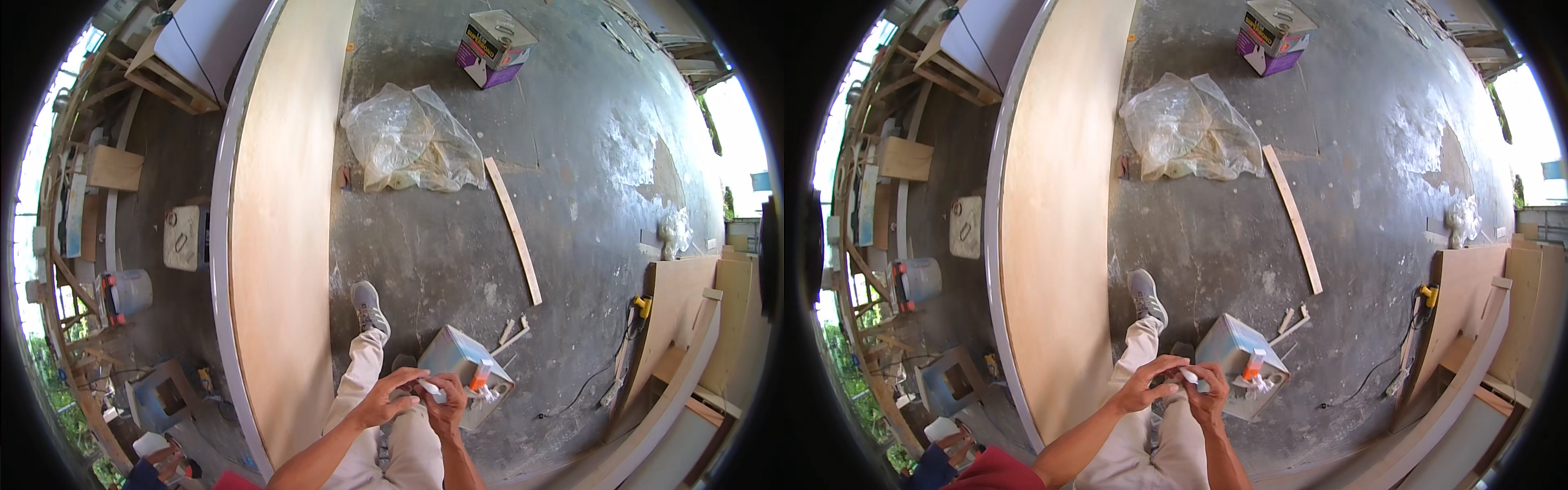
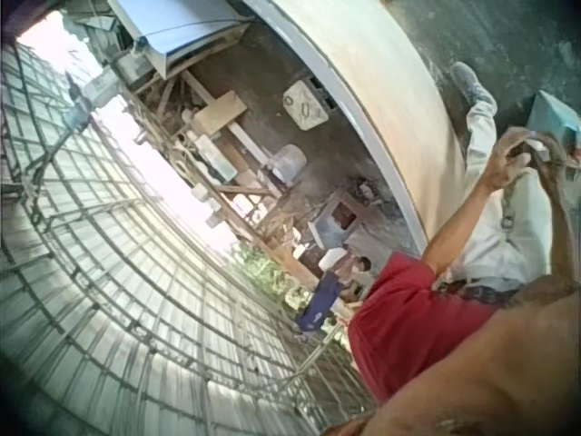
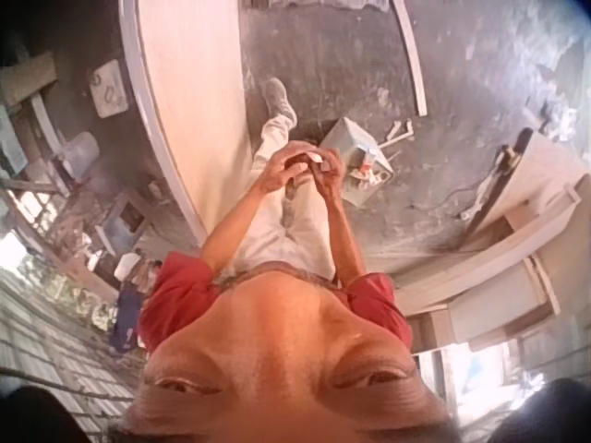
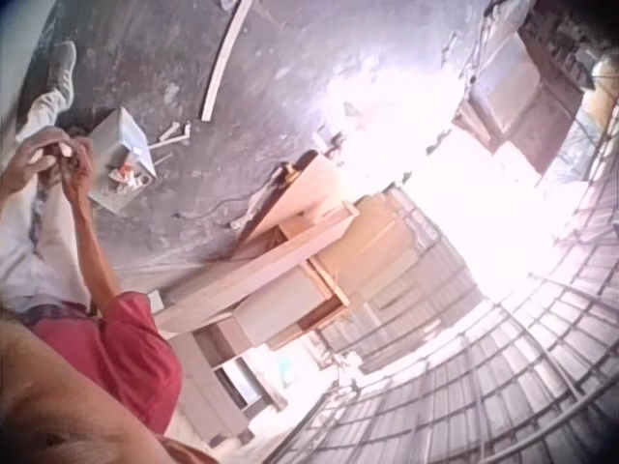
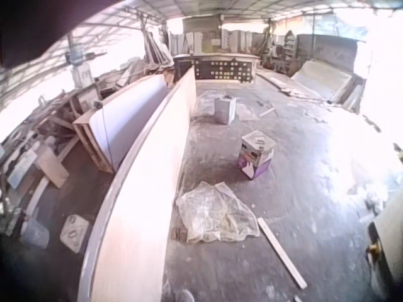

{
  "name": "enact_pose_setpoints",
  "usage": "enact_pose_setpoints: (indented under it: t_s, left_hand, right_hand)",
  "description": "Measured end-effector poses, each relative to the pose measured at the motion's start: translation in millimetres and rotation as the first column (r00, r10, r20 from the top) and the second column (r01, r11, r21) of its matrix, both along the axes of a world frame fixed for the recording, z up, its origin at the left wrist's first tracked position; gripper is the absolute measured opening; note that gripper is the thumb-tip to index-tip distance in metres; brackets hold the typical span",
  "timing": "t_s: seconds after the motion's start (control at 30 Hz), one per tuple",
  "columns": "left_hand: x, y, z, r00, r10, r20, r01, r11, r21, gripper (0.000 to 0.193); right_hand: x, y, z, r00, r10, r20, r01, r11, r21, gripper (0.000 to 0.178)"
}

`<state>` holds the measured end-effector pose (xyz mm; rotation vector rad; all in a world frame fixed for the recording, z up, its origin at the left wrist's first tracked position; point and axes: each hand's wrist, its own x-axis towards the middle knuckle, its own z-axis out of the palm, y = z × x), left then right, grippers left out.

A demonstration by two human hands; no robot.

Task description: The person wipes a long white curved panel with a cloth, then opens a small orange glue box and applies glue along the panel's edge using a glue bottle. The person works in a workshop with scattered tools and materials.

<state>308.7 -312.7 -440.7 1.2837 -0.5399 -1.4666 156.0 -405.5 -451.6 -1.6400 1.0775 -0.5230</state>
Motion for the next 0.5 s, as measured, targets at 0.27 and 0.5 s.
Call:
enact_pose_setpoints:
  t_s: [0.27, 0.5]
  left_hand:
    - [143.7, -14.1, 11.0, 0.901, 0.186, 0.392, -0.209, 0.978, 0.016, 0.033]
    - [199.3, -46.5, 7.5, 0.834, 0.168, 0.526, -0.196, 0.981, -0.002, 0.027]
  right_hand:
    - [160.9, -29.3, -23.8, 0.933, 0.256, 0.252, -0.291, 0.95, 0.113, 0.032]
    - [226.1, -64.4, -26.7, 0.921, 0.293, 0.259, -0.317, 0.947, 0.055, 0.039]
